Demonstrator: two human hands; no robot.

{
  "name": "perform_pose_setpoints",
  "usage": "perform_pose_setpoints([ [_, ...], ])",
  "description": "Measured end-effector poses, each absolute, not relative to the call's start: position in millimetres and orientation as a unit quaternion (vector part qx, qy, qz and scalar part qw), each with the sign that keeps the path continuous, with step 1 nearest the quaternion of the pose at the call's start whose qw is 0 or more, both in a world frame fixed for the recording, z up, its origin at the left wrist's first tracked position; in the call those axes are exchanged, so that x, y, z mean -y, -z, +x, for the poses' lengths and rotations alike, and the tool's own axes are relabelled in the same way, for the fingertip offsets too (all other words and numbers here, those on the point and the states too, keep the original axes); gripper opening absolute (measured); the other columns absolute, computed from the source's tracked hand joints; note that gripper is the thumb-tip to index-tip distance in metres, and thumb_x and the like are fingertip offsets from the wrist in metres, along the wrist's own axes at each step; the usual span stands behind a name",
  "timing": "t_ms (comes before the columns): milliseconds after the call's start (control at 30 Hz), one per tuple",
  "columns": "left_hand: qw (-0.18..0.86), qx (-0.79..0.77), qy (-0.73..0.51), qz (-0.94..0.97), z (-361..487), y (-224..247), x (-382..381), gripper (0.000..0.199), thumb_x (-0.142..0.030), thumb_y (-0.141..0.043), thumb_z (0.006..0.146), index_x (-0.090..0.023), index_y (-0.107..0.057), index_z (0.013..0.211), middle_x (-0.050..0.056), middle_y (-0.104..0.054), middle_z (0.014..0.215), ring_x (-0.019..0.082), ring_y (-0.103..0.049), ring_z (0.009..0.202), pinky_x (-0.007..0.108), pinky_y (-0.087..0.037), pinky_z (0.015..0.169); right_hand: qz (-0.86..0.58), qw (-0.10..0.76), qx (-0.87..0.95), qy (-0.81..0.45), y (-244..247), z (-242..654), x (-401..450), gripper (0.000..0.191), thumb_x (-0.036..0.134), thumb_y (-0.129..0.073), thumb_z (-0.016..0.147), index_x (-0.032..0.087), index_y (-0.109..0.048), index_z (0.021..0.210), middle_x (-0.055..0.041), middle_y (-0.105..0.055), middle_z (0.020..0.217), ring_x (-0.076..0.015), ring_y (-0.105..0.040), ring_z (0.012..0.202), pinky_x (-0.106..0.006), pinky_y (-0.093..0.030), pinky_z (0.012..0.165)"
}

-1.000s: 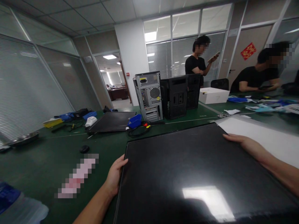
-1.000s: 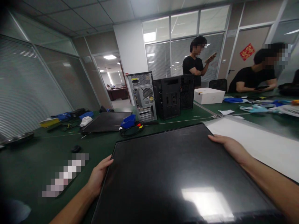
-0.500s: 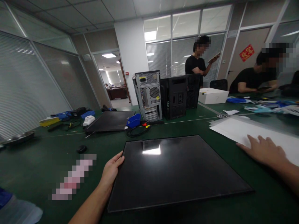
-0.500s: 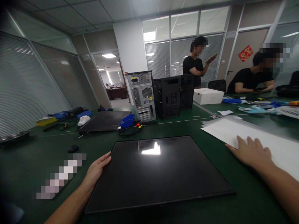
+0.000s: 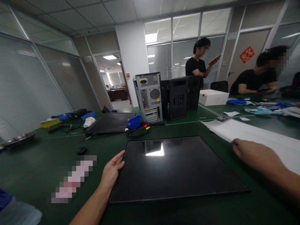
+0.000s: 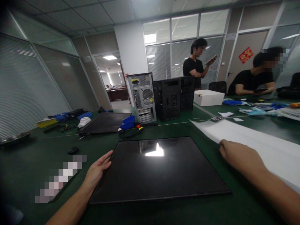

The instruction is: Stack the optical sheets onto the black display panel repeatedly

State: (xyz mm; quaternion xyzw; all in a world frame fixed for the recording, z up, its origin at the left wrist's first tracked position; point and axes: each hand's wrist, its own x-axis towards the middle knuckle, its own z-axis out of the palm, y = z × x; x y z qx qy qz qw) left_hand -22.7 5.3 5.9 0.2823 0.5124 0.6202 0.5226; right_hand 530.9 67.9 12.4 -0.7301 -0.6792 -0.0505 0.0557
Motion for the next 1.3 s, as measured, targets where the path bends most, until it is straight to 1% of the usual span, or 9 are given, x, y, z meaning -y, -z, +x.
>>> perform_pose_setpoints([
  [133,0.515,-0.521,-0.618,0.286,-18.3,-8.1,-3.6,0.06,-0.006,-0.069,0.059,-0.017,-0.063,0.118,0.012,-0.067,0.12,0.029,-0.058,0.116,0.041,-0.044,0.099,-0.56,0.109,0.821,-0.001,-17.2,474.4,-44.6,0.041,0.045,-0.04,0.088,0.023,-0.06,0.116,-0.008,-0.058,0.122,-0.0246,-0.054,0.111,-0.041,-0.041,0.097],
  [267,0.475,-0.543,-0.624,0.3,-15.4,-8.9,-5.2,0.046,-0.002,-0.066,0.06,-0.017,-0.07,0.104,0.011,-0.065,0.124,0.025,-0.049,0.126,0.037,-0.035,0.107,-0.422,0.117,0.895,-0.089,-25.3,420.8,-14.5,0.034,0.042,-0.039,0.09,0.025,-0.065,0.105,-0.0036,-0.057,0.126,-0.0238,-0.05,0.118,-0.045,-0.039,0.102],
  [400,0.459,-0.556,-0.622,0.304,-15.1,-9.1,-7.4,0.041,0.002,-0.062,0.06,-0.017,-0.072,0.095,0.01,-0.062,0.127,0.024,-0.047,0.128,0.036,-0.032,0.109,-0.355,0.092,0.922,-0.124,-32.9,396.6,2.5,0.035,0.045,-0.042,0.091,0.032,-0.059,0.119,0.0026,-0.048,0.136,-0.0209,-0.041,0.129,-0.043,-0.035,0.107],
  [500,0.452,-0.567,-0.615,0.308,-16.2,-8.7,-7.9,0.038,0.001,-0.064,0.062,-0.018,-0.073,0.095,0.009,-0.063,0.127,0.024,-0.048,0.126,0.037,-0.03,0.11,-0.39,0.12,0.91,-0.074,-29.6,400.9,-3.6,0.04,0.049,-0.044,0.089,0.034,-0.056,0.125,0.0016,-0.048,0.136,-0.0227,-0.04,0.129,-0.046,-0.035,0.107],
  [633,0.426,-0.595,-0.598,0.326,-16.5,-9.4,-7.4,0.031,-0.009,-0.069,0.069,-0.019,-0.072,0.098,0.01,-0.063,0.127,0.025,-0.048,0.127,0.038,-0.029,0.11,-0.494,0.14,0.858,0.014,-19.9,419.9,-23.0,0.045,0.054,-0.042,0.088,0.027,-0.063,0.118,-0.0059,-0.059,0.123,-0.028,-0.051,0.116,-0.054,-0.037,0.101],
  [767,0.414,-0.599,-0.598,0.335,-13.4,-12.5,-6.0,0.031,-0.01,-0.073,0.067,-0.02,-0.073,0.096,0.01,-0.064,0.125,0.024,-0.046,0.129,0.033,-0.029,0.11,-0.491,0.124,0.862,-0.023,-15.7,428.0,-28.4,0.048,0.056,-0.042,0.088,0.029,-0.058,0.125,-0.005,-0.053,0.131,-0.0276,-0.049,0.119,-0.052,-0.038,0.102],
  [1067,0.478,-0.566,-0.588,0.326,-13.1,-7.8,-4.1,0.062,-0.01,-0.076,0.061,-0.019,-0.058,0.121,0.013,-0.068,0.117,0.028,-0.064,0.106,0.04,-0.053,0.086,-0.426,0.108,0.89,-0.125,-17.4,406.0,-6.2,0.057,0.053,-0.043,0.089,0.035,-0.035,0.142,-0.0005,-0.025,0.15,-0.0286,-0.024,0.137,-0.052,-0.025,0.112],
  [1200,0.489,-0.558,-0.586,0.326,-16.0,-4.7,-6.3,0.066,-0.009,-0.072,0.064,-0.018,-0.054,0.126,0.014,-0.068,0.118,0.027,-0.067,0.1,0.038,-0.054,0.083,-0.435,0.107,0.886,-0.12,-18.6,413.6,-13.9,0.055,0.052,-0.04,0.091,0.036,-0.034,0.142,0.0004,-0.028,0.149,-0.0257,-0.029,0.136,-0.049,-0.028,0.111],
  [1300,0.489,-0.569,-0.579,0.318,-14.6,-7.0,-6.6,0.064,-0.005,-0.068,0.065,-0.019,-0.055,0.126,0.013,-0.068,0.118,0.027,-0.067,0.099,0.037,-0.055,0.08,-0.498,0.139,0.855,-0.04,-13.5,445.2,-39.7,0.057,0.054,-0.041,0.089,0.031,-0.039,0.141,-0.0033,-0.035,0.146,-0.027,-0.035,0.132,-0.052,-0.029,0.109],
])
